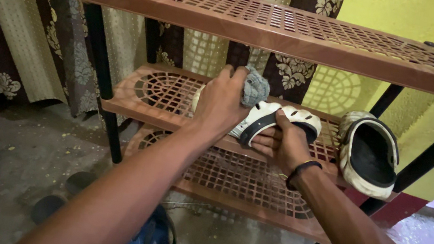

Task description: The person wipes a pair of white slip-on shoes and a blue slip-on shoe with a cloth on a brown plastic shoe rack. The person handles the shoes one at a time, wiping the exterior surfaces and placing them back on the rack.

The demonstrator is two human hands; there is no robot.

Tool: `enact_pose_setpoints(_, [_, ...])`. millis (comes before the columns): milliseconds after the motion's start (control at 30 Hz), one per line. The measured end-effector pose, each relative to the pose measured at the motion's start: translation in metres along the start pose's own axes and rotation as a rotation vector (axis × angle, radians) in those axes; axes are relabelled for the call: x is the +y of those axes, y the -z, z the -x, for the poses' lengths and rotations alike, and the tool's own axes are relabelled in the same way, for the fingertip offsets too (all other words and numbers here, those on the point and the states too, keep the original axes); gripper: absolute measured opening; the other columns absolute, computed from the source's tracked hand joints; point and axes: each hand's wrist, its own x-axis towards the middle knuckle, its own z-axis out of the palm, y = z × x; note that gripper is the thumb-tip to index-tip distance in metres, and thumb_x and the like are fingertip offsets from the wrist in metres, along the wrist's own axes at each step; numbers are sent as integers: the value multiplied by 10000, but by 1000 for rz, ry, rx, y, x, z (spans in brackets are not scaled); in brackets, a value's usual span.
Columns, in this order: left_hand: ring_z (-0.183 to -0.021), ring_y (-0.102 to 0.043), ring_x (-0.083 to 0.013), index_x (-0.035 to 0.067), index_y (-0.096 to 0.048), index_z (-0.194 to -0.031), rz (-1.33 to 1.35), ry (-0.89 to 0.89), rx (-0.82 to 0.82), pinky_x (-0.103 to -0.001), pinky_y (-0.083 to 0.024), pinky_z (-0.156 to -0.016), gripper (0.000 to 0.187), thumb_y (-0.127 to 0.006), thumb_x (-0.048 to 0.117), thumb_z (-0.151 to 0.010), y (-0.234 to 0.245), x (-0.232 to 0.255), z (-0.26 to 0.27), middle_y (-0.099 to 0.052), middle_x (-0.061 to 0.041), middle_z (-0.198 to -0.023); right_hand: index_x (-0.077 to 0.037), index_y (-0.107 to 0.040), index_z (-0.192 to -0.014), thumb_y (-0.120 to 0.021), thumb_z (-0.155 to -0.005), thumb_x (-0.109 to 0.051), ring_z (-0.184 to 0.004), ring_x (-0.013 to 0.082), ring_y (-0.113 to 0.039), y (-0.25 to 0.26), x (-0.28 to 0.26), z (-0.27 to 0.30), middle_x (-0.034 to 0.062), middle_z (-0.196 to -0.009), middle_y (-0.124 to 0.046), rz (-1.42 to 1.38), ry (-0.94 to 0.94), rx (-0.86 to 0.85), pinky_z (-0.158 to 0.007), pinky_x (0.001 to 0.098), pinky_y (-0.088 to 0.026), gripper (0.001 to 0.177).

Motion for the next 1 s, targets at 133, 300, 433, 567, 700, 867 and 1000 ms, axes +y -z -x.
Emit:
enact_pose_setpoints(133, [-1018,-669,-490,7,-568,-1273,-1,-2,-12,-523,-569,-824,710,-908,179,-675,1,0,-2,-599,-294,-1208,22,-570,-1225,-471,-1008,-478,-1009,340,-697,-8,-4,0,229,-1151,-696,-11,-31,95,-935,479,-582,554])
enact_pose_setpoints(300, [-1000,-690,-462,6,-570,-1254,-45,25,-56,-508,-585,-813,702,-903,156,-655,1,2,-2,-605,-264,-1178,29,-551,-1233,-449,-975,-493,-984,343,-719,-15,-6,7,262,-1114,-707,111,-10,161,-912,476,-599,592])
enact_pose_setpoints(433, [-997,-687,-468,-7,-564,-1261,-6,17,-61,-514,-583,-804,695,-915,189,-694,5,1,-1,-601,-268,-1178,29,-569,-1199,-460,-961,-496,-923,337,-696,-22,-6,8,259,-1046,-699,75,3,152,-863,482,-593,587])
enact_pose_setpoints(567, [-1009,-683,-472,-9,-571,-1262,-23,2,-57,-511,-587,-808,720,-924,179,-663,6,0,-1,-599,-275,-1186,22,-598,-1099,-576,-957,-451,-839,294,-685,-25,-7,10,200,-966,-668,109,15,191,-783,446,-598,495])
enact_pose_setpoints(700, [-1013,-683,-468,-16,-571,-1268,-39,-6,-62,-500,-591,-808,737,-926,169,-650,6,0,-1,-592,-282,-1196,24,-639,-995,-606,-960,-395,-727,251,-678,-25,-4,11,149,-847,-667,146,69,159,-676,398,-594,422])
enact_pose_setpoints(867, [-995,-681,-465,-23,-567,-1265,-29,-5,-78,-502,-583,-813,750,-938,166,-641,6,3,-1,-590,-271,-1173,30,-644,-981,-587,-987,-376,-705,246,-675,-22,-4,9,142,-823,-678,134,77,114,-612,405,-576,410])
enact_pose_setpoints(1000, [-994,-687,-452,-19,-573,-1247,-34,-15,-98,-492,-589,-816,727,-931,147,-636,10,5,1,-593,-250,-1159,33,-676,-1006,-555,-1005,-410,-729,219,-691,-21,-6,13,127,-841,-705,273,68,147,-617,392,-612,459])
